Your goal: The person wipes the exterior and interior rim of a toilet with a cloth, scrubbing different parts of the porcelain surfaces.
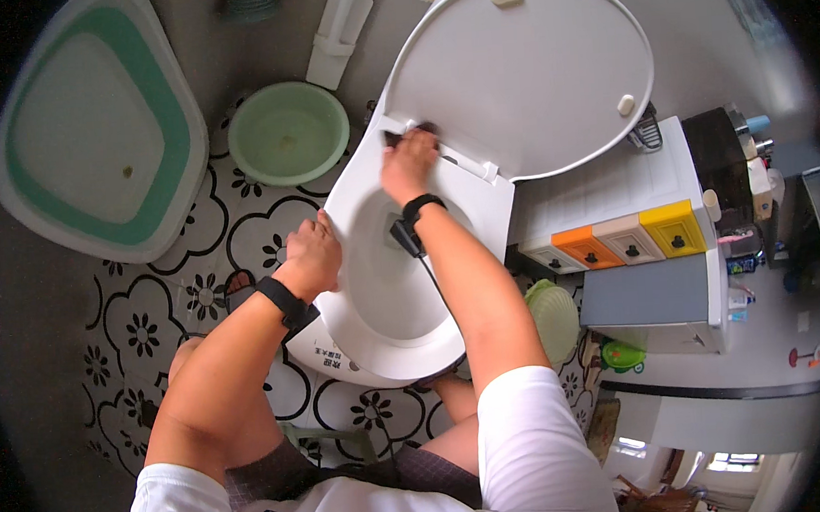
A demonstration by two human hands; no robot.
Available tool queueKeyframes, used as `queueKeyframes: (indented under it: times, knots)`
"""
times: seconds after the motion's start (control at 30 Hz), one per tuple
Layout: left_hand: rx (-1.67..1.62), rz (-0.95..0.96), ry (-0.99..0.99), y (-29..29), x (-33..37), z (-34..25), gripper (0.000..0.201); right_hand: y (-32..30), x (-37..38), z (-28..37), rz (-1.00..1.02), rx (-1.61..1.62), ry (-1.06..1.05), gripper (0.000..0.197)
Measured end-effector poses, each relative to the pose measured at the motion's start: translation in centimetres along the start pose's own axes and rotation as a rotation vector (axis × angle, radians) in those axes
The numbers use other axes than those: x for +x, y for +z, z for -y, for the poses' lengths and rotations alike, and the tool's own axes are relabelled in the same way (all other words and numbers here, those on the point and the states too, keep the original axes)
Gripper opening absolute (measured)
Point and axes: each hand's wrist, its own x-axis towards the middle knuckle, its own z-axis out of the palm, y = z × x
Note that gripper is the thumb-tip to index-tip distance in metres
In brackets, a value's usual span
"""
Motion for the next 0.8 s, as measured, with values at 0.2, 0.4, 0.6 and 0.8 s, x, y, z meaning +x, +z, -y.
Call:
queueKeyframes:
  times: [0.2,0.4,0.6,0.8]
  knots:
    - [0.021,0.000,-0.011,0.1,0.0,0.2,0.125,-0.6,-0.8,3.1,0.021,0.016,-0.336,0.060]
    - [-0.013,0.016,0.009,0.0,-0.2,0.8,0.126,-3.2,-4.6,-7.4,0.060,-0.224,-0.080,0.067]
    - [-0.041,0.047,0.031,-0.8,-0.3,0.5,0.127,-5.6,-10.7,-16.5,0.076,-0.110,0.100,0.073]
    - [-0.007,0.047,0.000,-0.4,-0.3,0.6,0.126,-5.8,-13.6,-15.3,0.135,-0.047,0.049,0.070]
